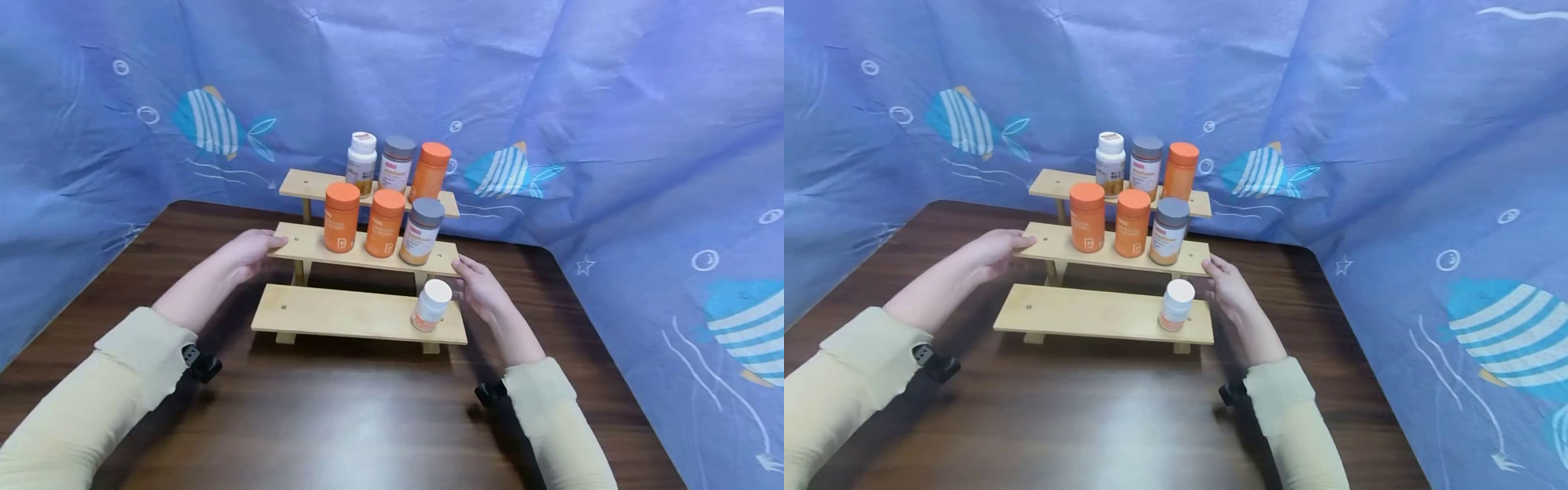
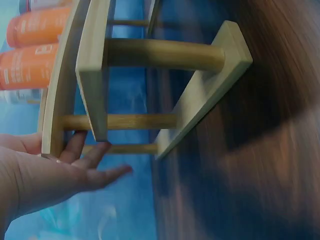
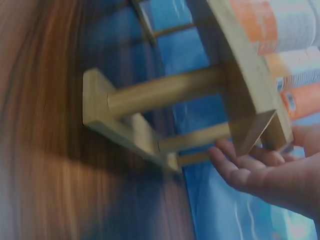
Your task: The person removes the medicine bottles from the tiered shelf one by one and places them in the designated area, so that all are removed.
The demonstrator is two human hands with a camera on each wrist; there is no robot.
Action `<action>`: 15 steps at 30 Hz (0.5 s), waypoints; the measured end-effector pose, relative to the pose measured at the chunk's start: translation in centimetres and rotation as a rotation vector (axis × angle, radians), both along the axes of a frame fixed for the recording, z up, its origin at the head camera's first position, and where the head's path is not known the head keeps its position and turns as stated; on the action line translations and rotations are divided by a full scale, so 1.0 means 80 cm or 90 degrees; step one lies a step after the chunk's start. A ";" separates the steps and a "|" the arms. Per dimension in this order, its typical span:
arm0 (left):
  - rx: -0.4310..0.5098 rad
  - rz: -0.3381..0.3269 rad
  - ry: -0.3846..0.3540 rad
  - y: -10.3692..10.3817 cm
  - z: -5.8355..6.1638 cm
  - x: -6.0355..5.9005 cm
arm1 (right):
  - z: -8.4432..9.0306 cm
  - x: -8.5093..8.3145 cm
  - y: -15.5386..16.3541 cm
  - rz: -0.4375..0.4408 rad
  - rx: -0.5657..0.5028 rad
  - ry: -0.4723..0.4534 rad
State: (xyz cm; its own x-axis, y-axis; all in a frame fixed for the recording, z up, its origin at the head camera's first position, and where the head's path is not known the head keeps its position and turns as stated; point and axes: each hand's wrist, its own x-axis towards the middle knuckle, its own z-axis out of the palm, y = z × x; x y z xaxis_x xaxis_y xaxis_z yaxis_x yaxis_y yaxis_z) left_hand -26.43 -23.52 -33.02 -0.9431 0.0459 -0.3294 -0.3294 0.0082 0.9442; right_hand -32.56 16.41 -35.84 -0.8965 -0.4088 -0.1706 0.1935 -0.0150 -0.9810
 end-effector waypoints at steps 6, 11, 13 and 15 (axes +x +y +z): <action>0.139 0.038 -0.014 -0.048 0.003 -0.007 | 0.009 -0.005 -0.054 -0.027 -0.025 -0.020; 0.183 0.074 -0.021 -0.076 -0.002 -0.011 | 0.006 -0.011 -0.093 -0.038 -0.055 -0.037; 0.151 0.067 -0.005 -0.083 -0.005 -0.010 | 0.004 -0.014 -0.103 -0.041 -0.069 -0.040; 0.046 0.055 0.017 -0.085 -0.004 -0.004 | 0.003 -0.014 -0.109 -0.045 -0.091 -0.053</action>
State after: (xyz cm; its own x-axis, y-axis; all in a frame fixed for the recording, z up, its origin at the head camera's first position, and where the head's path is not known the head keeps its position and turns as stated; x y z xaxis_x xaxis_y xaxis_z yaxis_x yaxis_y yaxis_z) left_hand -26.75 -30.35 -33.38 -0.9531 -0.0127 -0.3023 -0.3001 -0.0878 0.9499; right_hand -33.68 7.71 -35.64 -0.9094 -0.3701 -0.1897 0.2670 -0.1698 -0.9486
